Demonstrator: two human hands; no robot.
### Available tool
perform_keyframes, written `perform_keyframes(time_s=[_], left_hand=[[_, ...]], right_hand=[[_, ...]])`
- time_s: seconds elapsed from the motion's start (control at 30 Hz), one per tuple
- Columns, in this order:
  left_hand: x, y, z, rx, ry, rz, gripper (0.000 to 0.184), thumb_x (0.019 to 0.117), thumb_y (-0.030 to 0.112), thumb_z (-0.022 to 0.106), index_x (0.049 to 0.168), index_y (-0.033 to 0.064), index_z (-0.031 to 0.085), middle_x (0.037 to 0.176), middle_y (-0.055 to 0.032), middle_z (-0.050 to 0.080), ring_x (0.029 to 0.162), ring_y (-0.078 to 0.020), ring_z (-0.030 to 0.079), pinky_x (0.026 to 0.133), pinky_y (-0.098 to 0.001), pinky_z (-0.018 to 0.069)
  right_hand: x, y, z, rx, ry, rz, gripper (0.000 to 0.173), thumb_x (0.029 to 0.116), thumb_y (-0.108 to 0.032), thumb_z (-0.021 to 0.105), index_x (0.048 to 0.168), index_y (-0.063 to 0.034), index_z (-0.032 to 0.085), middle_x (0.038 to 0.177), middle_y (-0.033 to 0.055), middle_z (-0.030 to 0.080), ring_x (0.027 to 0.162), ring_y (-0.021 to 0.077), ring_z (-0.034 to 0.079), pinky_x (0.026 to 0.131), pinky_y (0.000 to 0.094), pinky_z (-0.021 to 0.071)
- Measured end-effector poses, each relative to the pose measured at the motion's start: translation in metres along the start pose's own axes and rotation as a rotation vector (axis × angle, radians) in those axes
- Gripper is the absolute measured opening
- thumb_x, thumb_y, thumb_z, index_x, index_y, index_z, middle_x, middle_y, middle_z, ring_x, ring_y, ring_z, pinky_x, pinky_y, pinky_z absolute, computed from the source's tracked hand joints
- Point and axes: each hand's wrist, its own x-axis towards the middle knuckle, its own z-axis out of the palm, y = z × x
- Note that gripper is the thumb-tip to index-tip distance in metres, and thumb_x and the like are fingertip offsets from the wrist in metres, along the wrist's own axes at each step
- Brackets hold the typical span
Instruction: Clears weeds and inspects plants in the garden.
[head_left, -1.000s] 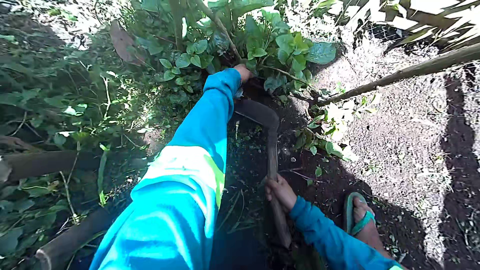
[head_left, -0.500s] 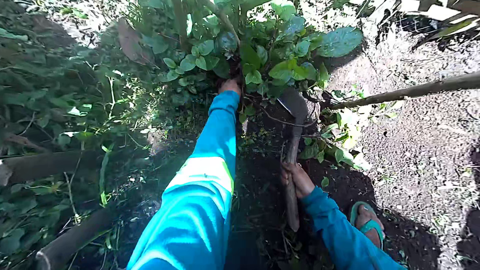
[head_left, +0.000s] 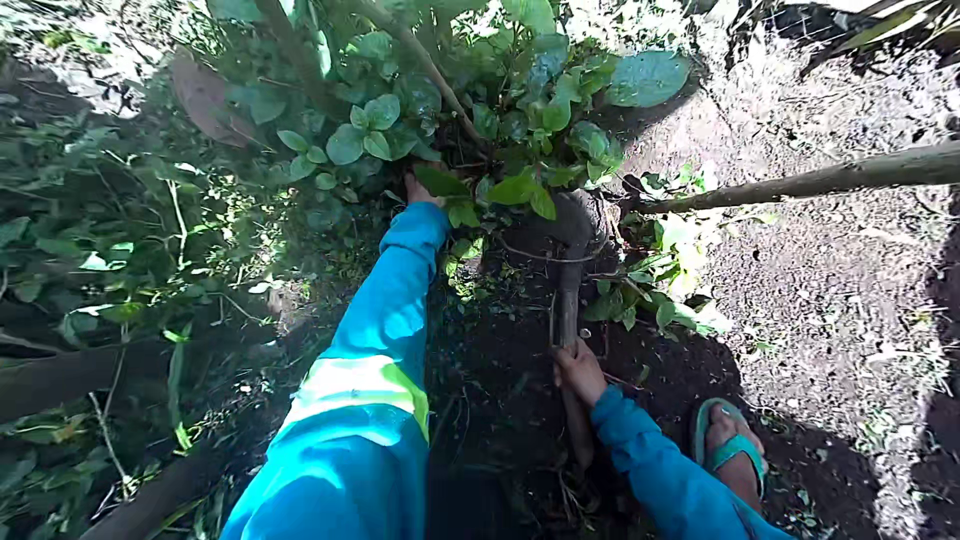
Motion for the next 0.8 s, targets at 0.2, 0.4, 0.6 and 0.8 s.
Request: perform_keyframes(time_s=[0.2,0.4,0.6,0.8], left_hand=[[-0.035,0.023,-0.032,0.038,0.146,0.223,0.034,0.1079,0.010,0.048,0.137,0.0021,0.063,0.142,-0.0275,0.058,0.134,-0.0480,0.053,0.113,-0.0618,0.0395],[0.015,0.036,-0.037,0.353,-0.216,0.414,0.033,0.1026,-0.005,0.048,0.132,-0.0103,0.061,0.141,-0.0285,0.059,0.141,-0.0482,0.046,0.117,-0.0603,0.0322],[0.026,0.042,-0.042,0.472,-0.251,0.221,0.036,0.0963,-0.004,0.061,0.132,-0.0109,0.060,0.148,-0.0302,0.050,0.143,-0.0496,0.041,0.117,-0.0610,0.0347],[0.023,0.032,-0.046,0.299,-0.112,0.111,0.038,0.1001,-0.008,0.052,0.138,-0.0065,0.058,0.156,-0.0243,0.046,0.146,-0.0489,0.038,0.116,-0.0631,0.0357]], right_hand=[[0.013,0.010,0.006,-0.116,0.049,0.007,0.047,0.1068,-0.016,0.056,0.145,0.0054,0.038,0.074,0.0082,0.057,0.052,0.0126,0.058,0.054,0.0281,0.0545],[0.014,0.006,0.005,-0.117,0.038,0.022,0.046,0.1069,-0.016,0.057,0.143,0.0071,0.039,0.072,0.0068,0.056,0.051,0.0116,0.057,0.053,0.0268,0.0531],[0.018,0.007,0.003,-0.108,0.019,0.044,0.044,0.1064,-0.015,0.057,0.141,0.0059,0.041,0.069,0.0056,0.055,0.049,0.0116,0.057,0.051,0.0267,0.0531],[0.019,0.006,0.003,-0.109,0.019,0.065,0.041,0.1067,-0.016,0.057,0.139,0.0056,0.042,0.068,0.0050,0.053,0.048,0.0111,0.055,0.050,0.0259,0.0521]])
